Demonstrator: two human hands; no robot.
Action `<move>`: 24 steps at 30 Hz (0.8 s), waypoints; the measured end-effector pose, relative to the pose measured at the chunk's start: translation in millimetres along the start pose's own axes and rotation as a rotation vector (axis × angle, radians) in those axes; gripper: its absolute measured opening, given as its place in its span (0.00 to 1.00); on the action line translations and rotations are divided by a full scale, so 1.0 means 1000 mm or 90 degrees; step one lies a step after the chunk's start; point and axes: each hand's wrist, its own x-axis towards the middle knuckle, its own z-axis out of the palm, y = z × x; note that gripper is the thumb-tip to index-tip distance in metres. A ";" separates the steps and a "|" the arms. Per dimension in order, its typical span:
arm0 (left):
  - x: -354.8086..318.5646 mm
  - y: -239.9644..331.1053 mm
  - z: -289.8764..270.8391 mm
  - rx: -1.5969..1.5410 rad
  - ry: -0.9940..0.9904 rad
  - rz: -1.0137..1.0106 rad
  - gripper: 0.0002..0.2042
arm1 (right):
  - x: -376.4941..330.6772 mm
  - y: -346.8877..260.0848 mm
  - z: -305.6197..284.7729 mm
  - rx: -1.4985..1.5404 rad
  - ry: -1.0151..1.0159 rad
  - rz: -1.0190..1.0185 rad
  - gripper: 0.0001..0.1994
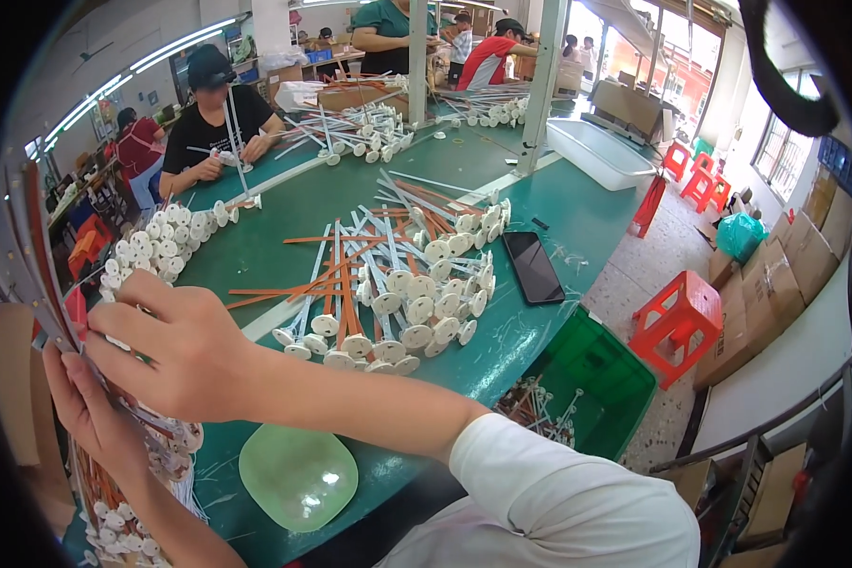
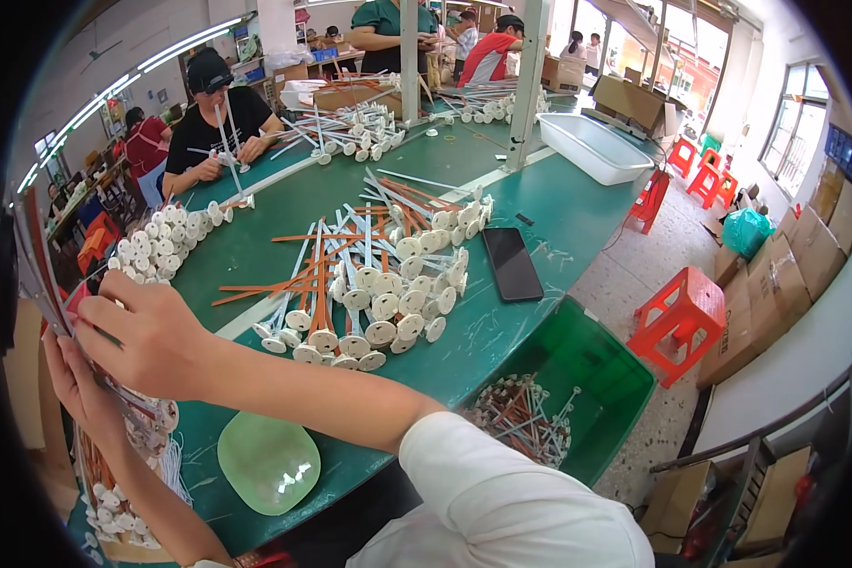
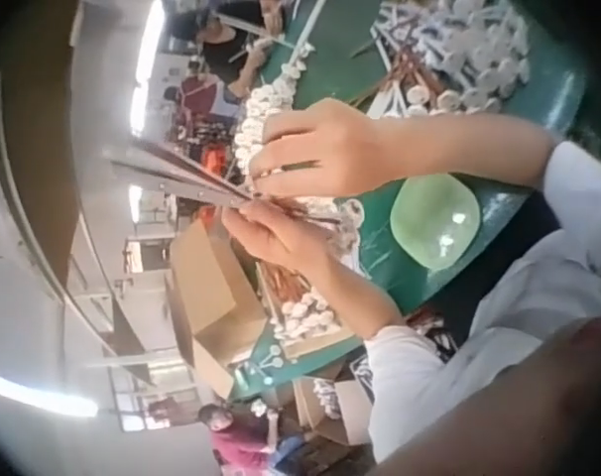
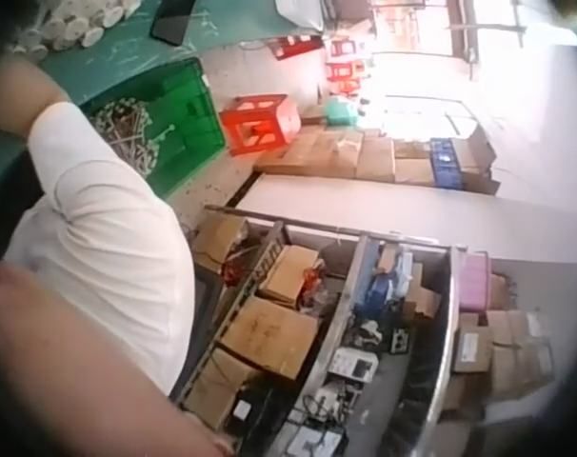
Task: Assembling small industrial components by bundling strips into circular bases and securing them with wire ties.
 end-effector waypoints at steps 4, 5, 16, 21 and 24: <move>-0.008 0.004 -0.007 -0.059 0.022 -0.122 0.18 | 0.000 -0.004 -0.003 0.015 -0.021 0.039 0.17; -0.010 0.003 -0.011 -0.120 0.001 -0.172 0.18 | 0.000 -0.005 -0.003 0.026 -0.038 0.046 0.16; -0.020 0.027 -0.010 -0.125 -0.118 -0.131 0.23 | 0.012 0.022 -0.027 1.005 -0.379 0.940 0.06; -0.019 0.031 -0.014 -0.332 -0.151 -0.153 0.23 | -0.005 0.011 -0.005 0.993 -0.292 1.009 0.12; -0.018 0.031 -0.016 -0.472 -0.273 -0.208 0.24 | -0.006 0.013 -0.002 0.985 -0.316 0.962 0.24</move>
